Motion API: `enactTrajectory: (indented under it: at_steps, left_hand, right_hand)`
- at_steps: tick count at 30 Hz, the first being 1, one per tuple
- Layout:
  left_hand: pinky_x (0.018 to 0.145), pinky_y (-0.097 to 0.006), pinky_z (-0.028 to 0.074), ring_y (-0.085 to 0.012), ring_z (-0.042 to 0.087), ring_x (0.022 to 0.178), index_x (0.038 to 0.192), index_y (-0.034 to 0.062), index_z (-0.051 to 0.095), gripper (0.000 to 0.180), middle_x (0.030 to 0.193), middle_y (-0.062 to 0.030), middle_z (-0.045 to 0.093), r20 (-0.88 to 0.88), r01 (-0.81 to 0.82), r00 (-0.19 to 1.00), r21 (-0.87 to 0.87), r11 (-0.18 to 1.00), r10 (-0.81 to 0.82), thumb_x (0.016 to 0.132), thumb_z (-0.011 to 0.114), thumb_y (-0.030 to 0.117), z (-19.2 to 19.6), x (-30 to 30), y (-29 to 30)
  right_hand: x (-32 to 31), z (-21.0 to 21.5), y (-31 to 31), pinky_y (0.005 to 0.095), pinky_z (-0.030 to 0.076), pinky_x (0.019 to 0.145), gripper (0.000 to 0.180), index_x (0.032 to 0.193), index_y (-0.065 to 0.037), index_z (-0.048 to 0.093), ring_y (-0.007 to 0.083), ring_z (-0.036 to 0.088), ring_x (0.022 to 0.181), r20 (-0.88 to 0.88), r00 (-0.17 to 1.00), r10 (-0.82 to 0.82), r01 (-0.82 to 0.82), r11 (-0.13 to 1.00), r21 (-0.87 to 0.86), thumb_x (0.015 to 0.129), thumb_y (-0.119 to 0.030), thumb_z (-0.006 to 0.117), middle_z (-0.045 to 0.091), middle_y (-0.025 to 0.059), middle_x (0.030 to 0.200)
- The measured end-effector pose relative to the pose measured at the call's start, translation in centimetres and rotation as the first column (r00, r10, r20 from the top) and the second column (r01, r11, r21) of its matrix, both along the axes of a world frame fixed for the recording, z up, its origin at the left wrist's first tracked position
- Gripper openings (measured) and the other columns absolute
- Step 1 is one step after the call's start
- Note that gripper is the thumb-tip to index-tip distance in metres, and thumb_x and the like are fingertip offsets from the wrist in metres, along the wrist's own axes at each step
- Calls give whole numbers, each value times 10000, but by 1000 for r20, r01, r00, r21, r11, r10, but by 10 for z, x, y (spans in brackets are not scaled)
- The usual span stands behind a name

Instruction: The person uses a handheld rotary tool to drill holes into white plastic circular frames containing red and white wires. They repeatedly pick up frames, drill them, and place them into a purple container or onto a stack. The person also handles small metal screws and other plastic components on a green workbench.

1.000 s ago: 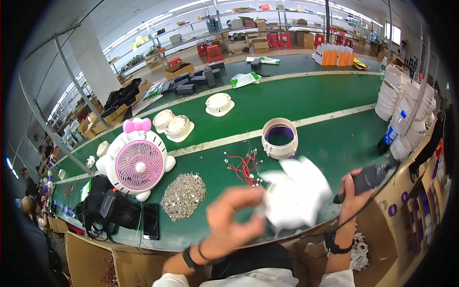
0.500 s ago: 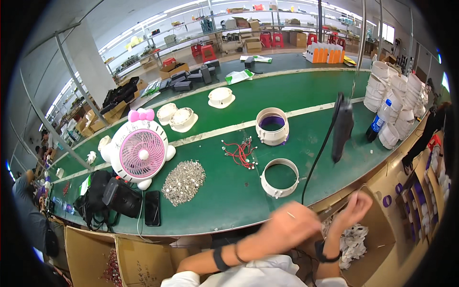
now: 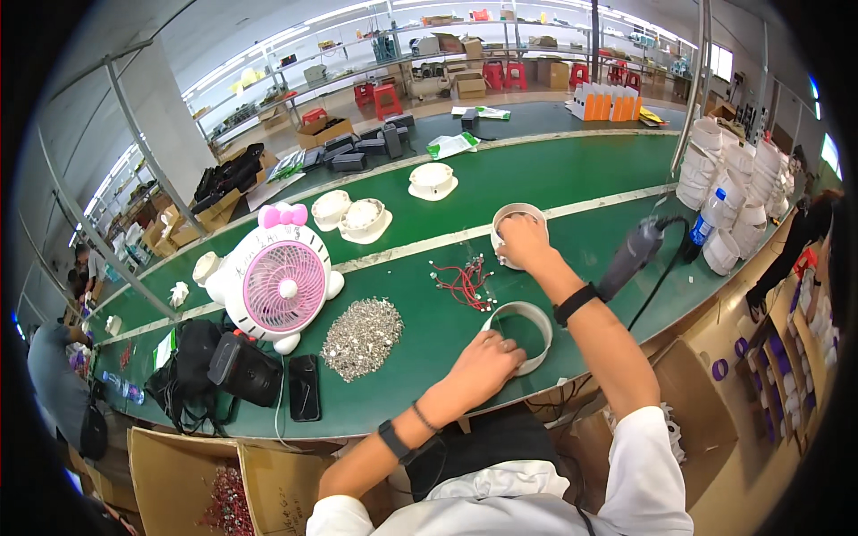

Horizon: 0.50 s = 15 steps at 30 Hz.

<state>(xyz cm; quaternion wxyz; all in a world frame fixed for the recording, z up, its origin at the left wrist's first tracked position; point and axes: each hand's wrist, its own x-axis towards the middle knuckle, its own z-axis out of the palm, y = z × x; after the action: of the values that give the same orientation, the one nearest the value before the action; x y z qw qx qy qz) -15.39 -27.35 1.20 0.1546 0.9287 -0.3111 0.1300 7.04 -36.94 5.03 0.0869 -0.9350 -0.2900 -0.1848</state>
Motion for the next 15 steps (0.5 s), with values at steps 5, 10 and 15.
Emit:
enactTrajectory:
  at_steps: [5,10,15]
  left_hand:
    - [921,-414,446,-300,613,936,960,75,688,149,896,-97,659,-131,-73,990,-89,993,61,820,710,124,63,-46,53]
    - [781,-436,499,-349,654,834,970,47,701,204,901,-136,704,15,-251,966,-210,945,260,788,771,110,114,14,118]
    - [825,-421,523,-393,675,923,1095,22,710,235,1005,-196,712,185,-503,752,-461,731,633,878,676,106,127,138,201]
  right_hand:
    - [4,8,-6,496,510,799,81,835,-96,728,319,719,866,-3,999,54,-54,994,-91,760,-125,718,728,156,884]
    - [0,57,-5,481,540,696,68,782,-65,689,382,692,779,144,987,73,-102,974,204,797,-132,696,693,183,785]
    - [67,110,52,498,540,762,136,890,-26,685,410,676,839,122,979,165,-199,908,369,842,-153,699,693,206,854]
